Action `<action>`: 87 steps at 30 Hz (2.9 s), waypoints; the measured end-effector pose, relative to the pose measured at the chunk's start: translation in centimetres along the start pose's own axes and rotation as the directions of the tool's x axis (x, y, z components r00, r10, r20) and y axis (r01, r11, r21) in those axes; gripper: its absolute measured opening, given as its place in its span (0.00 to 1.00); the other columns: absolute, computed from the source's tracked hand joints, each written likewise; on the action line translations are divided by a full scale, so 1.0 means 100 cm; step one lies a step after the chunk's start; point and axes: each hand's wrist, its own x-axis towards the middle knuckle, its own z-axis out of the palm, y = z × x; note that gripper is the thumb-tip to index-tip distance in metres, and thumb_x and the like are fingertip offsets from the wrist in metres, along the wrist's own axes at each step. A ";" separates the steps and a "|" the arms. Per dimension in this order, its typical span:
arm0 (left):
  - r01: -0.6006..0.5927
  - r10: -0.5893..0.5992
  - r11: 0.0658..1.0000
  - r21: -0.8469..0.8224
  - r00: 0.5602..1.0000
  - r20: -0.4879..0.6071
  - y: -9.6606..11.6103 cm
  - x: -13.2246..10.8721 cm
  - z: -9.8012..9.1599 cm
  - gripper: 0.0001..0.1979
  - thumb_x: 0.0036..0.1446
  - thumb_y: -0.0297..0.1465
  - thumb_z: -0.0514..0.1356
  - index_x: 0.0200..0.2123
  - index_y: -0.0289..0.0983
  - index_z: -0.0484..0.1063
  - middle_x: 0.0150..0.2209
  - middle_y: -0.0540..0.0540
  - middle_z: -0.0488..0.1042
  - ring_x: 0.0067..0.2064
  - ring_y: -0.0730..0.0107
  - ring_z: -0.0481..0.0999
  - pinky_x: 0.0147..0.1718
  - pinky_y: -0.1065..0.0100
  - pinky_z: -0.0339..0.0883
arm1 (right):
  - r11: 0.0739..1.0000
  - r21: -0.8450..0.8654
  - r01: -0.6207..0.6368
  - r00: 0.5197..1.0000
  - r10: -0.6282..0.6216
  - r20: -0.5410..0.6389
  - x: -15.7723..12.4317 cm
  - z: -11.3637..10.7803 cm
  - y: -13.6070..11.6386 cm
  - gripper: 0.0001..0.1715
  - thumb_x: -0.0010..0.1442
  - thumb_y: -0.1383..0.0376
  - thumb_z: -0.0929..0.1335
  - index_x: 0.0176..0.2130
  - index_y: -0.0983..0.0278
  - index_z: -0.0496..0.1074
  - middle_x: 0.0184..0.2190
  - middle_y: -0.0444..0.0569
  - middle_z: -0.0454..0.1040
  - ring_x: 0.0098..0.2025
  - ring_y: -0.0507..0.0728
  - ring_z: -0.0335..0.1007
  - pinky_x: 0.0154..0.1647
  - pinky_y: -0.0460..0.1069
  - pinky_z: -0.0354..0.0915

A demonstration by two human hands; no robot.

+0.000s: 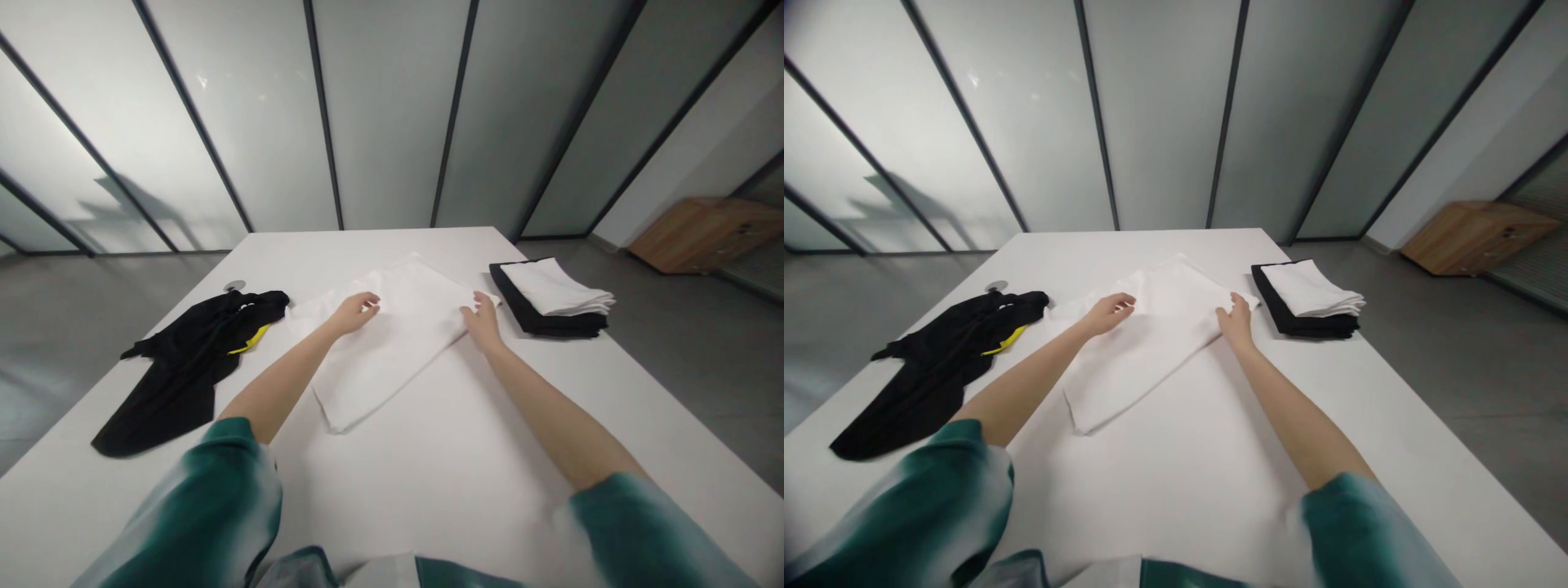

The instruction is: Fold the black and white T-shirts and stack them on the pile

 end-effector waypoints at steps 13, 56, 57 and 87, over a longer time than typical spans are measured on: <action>0.449 -0.405 0.801 0.395 0.894 -0.193 -0.039 0.102 0.019 0.30 0.60 0.43 0.54 0.62 0.34 0.64 0.63 0.31 0.64 0.64 0.45 0.62 0.59 0.51 0.58 | 0.141 0.705 -0.695 0.713 0.260 0.651 -0.129 -0.025 -0.043 0.04 0.51 0.64 0.67 0.31 0.61 0.67 0.42 0.55 0.77 0.47 0.59 0.73 0.48 0.53 0.68; 0.008 -0.256 0.867 -0.498 0.865 -0.432 0.041 0.123 -0.152 0.11 0.53 0.28 0.59 0.41 0.35 0.70 0.32 0.48 0.67 0.38 0.67 0.73 0.39 0.64 0.67 | 0.600 0.798 -0.062 0.978 0.198 -0.073 0.069 -0.117 -0.123 0.17 0.58 0.70 0.71 0.24 0.63 0.61 0.18 0.37 0.64 0.16 0.44 0.55 0.14 0.38 0.51; -0.018 -0.231 0.890 -0.455 0.844 -0.485 0.042 0.128 -0.160 0.12 0.55 0.28 0.58 0.44 0.35 0.69 0.33 0.48 0.67 0.39 0.67 0.74 0.40 0.63 0.67 | 0.616 0.787 -0.007 0.981 0.159 -0.115 0.077 -0.121 -0.128 0.16 0.60 0.69 0.70 0.25 0.62 0.61 0.18 0.37 0.64 0.16 0.44 0.56 0.15 0.38 0.53; 0.399 -0.362 0.913 0.078 0.885 -0.292 -0.037 -0.050 0.013 0.13 0.59 0.33 0.53 0.44 0.40 0.73 0.34 0.46 0.75 0.42 0.57 0.75 0.44 0.62 0.67 | 0.990 0.043 0.135 0.974 -0.140 0.179 -0.053 -0.036 0.014 0.15 0.50 0.66 0.64 0.38 0.61 0.75 0.20 0.40 0.69 0.25 0.55 0.64 0.31 0.48 0.59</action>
